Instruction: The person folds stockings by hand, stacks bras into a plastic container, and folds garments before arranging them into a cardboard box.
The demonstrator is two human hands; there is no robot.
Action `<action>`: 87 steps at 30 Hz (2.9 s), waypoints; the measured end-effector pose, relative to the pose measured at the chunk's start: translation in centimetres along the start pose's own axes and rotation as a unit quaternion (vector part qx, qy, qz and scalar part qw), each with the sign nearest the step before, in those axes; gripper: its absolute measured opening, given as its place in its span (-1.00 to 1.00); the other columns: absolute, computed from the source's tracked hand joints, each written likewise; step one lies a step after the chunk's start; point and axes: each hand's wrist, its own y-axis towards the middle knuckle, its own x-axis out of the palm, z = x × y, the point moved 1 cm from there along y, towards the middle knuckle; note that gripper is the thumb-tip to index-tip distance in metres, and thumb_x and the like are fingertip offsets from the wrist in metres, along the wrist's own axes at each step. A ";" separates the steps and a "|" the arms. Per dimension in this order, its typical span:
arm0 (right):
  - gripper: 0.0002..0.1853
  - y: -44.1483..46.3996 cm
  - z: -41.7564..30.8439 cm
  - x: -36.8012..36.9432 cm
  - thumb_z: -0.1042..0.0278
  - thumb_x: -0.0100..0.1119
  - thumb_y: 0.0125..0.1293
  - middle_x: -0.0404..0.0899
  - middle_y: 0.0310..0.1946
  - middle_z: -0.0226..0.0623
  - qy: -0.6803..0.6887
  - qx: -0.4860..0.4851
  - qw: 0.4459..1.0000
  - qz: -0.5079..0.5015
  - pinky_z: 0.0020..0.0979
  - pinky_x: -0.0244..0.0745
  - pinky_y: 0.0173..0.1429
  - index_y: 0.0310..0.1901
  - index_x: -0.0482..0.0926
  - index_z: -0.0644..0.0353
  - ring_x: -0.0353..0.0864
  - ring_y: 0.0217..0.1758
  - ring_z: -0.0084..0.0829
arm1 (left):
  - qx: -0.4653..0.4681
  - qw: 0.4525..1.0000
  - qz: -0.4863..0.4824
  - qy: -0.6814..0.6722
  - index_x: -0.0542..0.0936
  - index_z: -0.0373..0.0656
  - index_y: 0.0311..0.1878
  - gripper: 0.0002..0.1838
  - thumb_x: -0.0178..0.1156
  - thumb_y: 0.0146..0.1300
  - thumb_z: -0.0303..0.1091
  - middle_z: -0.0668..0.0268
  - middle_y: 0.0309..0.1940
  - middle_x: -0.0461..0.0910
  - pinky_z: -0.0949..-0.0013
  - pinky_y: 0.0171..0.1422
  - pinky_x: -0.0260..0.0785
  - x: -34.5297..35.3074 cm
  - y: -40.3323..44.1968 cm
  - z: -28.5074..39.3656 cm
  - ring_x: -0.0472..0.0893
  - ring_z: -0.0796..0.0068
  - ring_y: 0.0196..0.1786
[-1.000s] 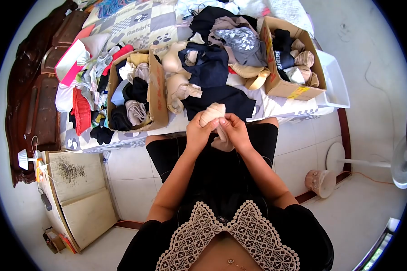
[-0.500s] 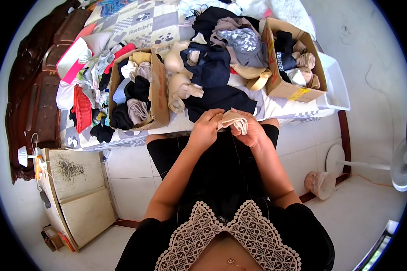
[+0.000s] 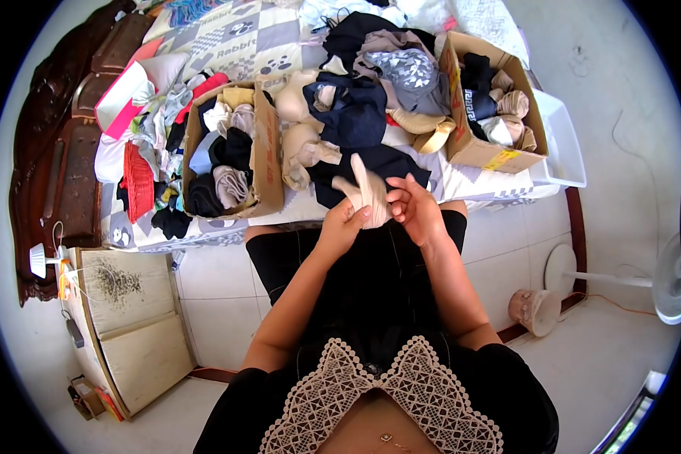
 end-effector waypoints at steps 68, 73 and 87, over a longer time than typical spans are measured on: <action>-0.83 -0.7 -4.1 3.9 0.77 -0.01 -0.04 0.47 -0.17 -0.20 -0.485 -0.277 0.768 -0.314 -0.38 0.45 -0.07 -0.47 0.53 0.29 0.53 -0.14 -0.29 | -0.208 0.976 0.029 -0.055 0.60 -0.21 -0.08 -0.71 -0.04 0.24 -0.36 0.42 -0.48 0.56 0.67 -0.58 0.23 -1.3 0.5 2.2 0.44 0.72 -0.58; -0.85 -1.7 -1.4 4.9 0.71 0.12 0.02 0.43 -0.16 -0.23 -0.513 -0.292 0.753 -0.292 -0.45 0.47 -0.15 -0.38 0.58 0.26 0.53 -0.20 -0.37 | -0.186 0.932 0.065 -0.303 0.50 -0.13 -0.04 -0.74 0.02 0.20 -0.34 0.40 -0.23 0.54 0.59 -0.27 0.32 -1.5 0.5 1.8 0.50 0.65 -0.27; -0.68 -0.1 -1.6 2.9 0.72 0.08 0.19 0.53 -0.16 -0.42 -0.277 -0.224 0.923 -0.148 -0.56 0.42 0.00 -0.02 0.47 0.24 0.50 -0.12 -0.63 | -0.106 0.947 -0.020 -0.303 0.40 -0.22 0.12 -0.49 0.26 0.20 -0.17 0.30 -0.03 0.54 0.39 0.14 0.32 -2.2 0.1 -0.9 0.52 0.49 0.02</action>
